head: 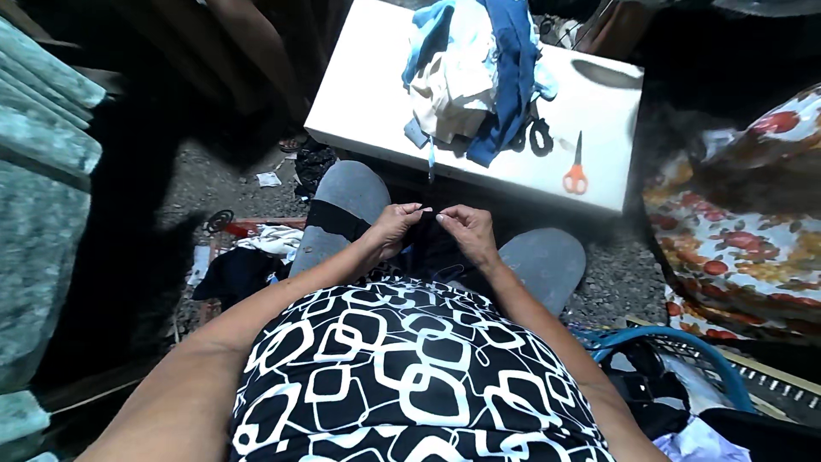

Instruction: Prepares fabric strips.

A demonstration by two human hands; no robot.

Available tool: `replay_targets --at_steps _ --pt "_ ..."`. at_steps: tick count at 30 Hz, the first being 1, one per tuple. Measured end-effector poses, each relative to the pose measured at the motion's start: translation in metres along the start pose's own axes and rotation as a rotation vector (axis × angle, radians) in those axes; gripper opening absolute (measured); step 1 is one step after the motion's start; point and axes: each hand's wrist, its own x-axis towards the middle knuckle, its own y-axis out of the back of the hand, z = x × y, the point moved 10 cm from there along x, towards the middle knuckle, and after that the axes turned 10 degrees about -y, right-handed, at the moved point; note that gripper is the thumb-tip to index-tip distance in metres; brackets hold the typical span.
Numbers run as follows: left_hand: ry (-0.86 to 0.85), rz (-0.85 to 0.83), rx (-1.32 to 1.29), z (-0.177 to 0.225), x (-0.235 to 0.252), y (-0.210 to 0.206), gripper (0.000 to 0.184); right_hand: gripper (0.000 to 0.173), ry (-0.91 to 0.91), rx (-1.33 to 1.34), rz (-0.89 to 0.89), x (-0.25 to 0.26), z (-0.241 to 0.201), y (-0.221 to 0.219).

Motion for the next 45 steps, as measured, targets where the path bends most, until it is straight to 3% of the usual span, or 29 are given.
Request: replay_targets --at_steps 7,13,17,20,25,29,31,37,45 --pt "0.003 -0.011 -0.042 -0.001 -0.002 -0.002 0.024 0.007 -0.021 0.026 0.12 -0.002 0.003 0.003" --pt "-0.094 -0.039 -0.061 0.0 -0.002 -0.002 0.026 0.007 -0.125 0.064 0.215 -0.002 0.01 0.002" --pt "-0.301 -0.085 0.135 0.03 -0.008 -0.007 0.029 0.008 -0.155 0.094 0.251 -0.002 0.001 0.003" --pt "-0.348 -0.05 0.385 0.09 -0.048 -0.031 0.03 0.008 -0.137 0.17 0.254 -0.001 -0.024 0.001" --pt "-0.795 -0.145 0.403 0.143 -0.073 -0.036 0.024 0.01 0.006 0.276 0.232 0.004 -0.09 -0.004" --pt "-0.925 -0.102 0.303 0.16 -0.084 -0.025 0.027 0.01 0.104 0.195 0.2 -0.001 -0.133 -0.016" --pt "-0.87 -0.033 0.275 0.155 -0.085 -0.011 0.015 0.011 0.097 0.128 0.163 -0.005 -0.138 -0.027" --pt "-0.321 0.059 -0.047 0.111 -0.09 0.015 0.023 0.012 -0.013 0.015 0.034 0.012 -0.108 -0.052" --pt "-0.175 0.157 -0.076 0.08 -0.091 0.034 0.021 0.009 -0.095 -0.006 -0.027 0.021 -0.072 -0.064"
